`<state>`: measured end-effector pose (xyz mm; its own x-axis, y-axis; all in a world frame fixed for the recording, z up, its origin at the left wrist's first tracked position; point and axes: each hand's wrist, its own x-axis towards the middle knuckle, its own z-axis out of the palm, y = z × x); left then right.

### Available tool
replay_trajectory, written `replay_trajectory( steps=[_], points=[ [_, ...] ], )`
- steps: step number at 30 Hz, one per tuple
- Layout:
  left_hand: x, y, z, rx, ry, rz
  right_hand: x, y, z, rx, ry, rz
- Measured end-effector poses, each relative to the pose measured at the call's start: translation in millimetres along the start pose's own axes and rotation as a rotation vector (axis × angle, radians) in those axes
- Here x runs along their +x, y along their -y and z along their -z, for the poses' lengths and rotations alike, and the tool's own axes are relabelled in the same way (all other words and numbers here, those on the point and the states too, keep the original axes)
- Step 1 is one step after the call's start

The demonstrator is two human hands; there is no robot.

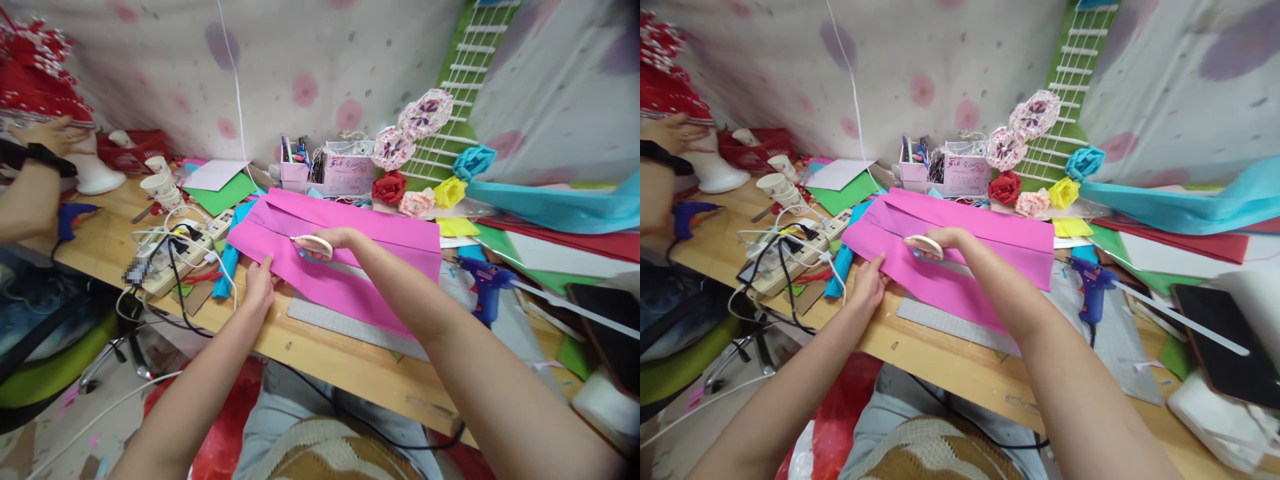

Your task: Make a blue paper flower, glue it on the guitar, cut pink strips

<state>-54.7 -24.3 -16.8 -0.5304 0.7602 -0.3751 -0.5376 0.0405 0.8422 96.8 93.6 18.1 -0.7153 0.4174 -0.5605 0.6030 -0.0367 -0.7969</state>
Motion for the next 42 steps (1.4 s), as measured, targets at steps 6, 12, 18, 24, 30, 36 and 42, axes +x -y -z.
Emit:
replay_trajectory(
  steps=[6,12,18,24,30,36,42],
  points=[
    [16,-13,0,0.012,-0.111,0.03,3,-2,3,-0.017,0.159,0.033],
    [13,-14,-1,0.003,-0.099,0.012,9,2,2,-0.014,0.131,0.031],
    [9,-13,1,0.01,-0.104,-0.038,18,12,2,-0.045,0.125,-0.002],
    [14,-10,7,0.032,-0.086,-0.072,24,20,2,-0.043,0.151,0.018],
    [16,-6,8,0.048,-0.087,-0.075,23,22,0,-0.036,0.112,0.025],
    [16,-5,9,0.036,-0.087,-0.081,21,19,-2,0.027,0.05,0.028],
    [13,-7,8,0.027,-0.077,-0.093,17,21,-2,0.041,0.087,0.011]
  ],
)
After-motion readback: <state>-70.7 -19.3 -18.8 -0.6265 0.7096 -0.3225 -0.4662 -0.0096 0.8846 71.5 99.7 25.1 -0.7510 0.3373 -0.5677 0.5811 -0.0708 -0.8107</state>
